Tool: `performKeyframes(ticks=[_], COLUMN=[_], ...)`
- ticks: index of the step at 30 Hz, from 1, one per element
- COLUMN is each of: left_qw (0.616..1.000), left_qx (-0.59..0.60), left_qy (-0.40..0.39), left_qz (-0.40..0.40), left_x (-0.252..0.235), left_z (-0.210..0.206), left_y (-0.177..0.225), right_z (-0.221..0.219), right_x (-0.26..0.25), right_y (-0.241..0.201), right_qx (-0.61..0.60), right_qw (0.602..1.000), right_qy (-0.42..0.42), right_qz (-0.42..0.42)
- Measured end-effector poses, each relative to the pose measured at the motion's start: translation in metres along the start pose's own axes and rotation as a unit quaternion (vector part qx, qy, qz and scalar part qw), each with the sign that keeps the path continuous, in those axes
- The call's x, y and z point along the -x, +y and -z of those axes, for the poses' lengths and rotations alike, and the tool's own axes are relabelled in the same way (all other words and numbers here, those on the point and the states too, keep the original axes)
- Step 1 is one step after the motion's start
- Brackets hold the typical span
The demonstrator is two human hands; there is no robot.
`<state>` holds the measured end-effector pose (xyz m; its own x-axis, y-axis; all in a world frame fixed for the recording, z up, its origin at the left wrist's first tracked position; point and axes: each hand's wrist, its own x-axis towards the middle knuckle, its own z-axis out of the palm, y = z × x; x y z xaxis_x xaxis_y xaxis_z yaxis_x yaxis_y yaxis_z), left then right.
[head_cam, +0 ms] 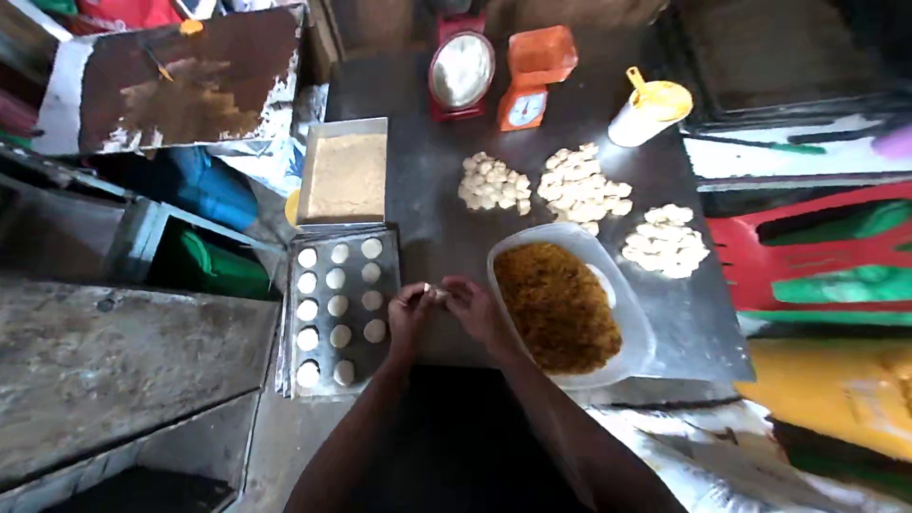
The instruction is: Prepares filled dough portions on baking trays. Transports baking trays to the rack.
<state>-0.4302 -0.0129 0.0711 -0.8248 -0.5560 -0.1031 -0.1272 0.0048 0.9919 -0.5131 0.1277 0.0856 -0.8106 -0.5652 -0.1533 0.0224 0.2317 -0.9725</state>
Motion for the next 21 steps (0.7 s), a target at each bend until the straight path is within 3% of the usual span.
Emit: performKeyframes(ticks=[3,5,8,11,14,18,21], left_qw=[0.985,0.975,0.974,0.984,0.981,0.954,0.914], left_qx=[-0.127,-0.135,-0.112,-0.050,-0.036,0.108,0.168], left_qy=[-0.071,-0.147,-0.172,-0.156,-0.181,-0.253,-0.280], left_qz=[-0.089,-0.094,-0.094,-0.069,-0.064,0.123,0.242], left_x=[0.013,0.027,0.044,0.053,0.051,0.055,0.052], left_z=[0.005,0.001,-0.010,-0.013,-0.014,-0.022,-0.031], left_y=[0.021,0.037,0.042,0.042,0.034,0.028,0.022], right_z=[-0.009,-0.010,-0.001,0.011,0.019,0.031,0.063], right_x=[0.037,0.056,0.073,0.088,0.096,0.106,0.102], right_y=[-0.006,-0.011,-0.014,-0.023,-0.026,0.002,0.002], right_qx=[0.006,0.040,0.040,-0.118,-0.272,-0.180,-0.297], right_qw=[0.997,0.987,0.978,0.980,0.947,0.974,0.930], right_qy=[0.052,0.123,0.177,0.160,0.141,0.072,-0.033], right_qz=[0.050,0.094,0.104,0.019,-0.098,-0.121,-0.212])
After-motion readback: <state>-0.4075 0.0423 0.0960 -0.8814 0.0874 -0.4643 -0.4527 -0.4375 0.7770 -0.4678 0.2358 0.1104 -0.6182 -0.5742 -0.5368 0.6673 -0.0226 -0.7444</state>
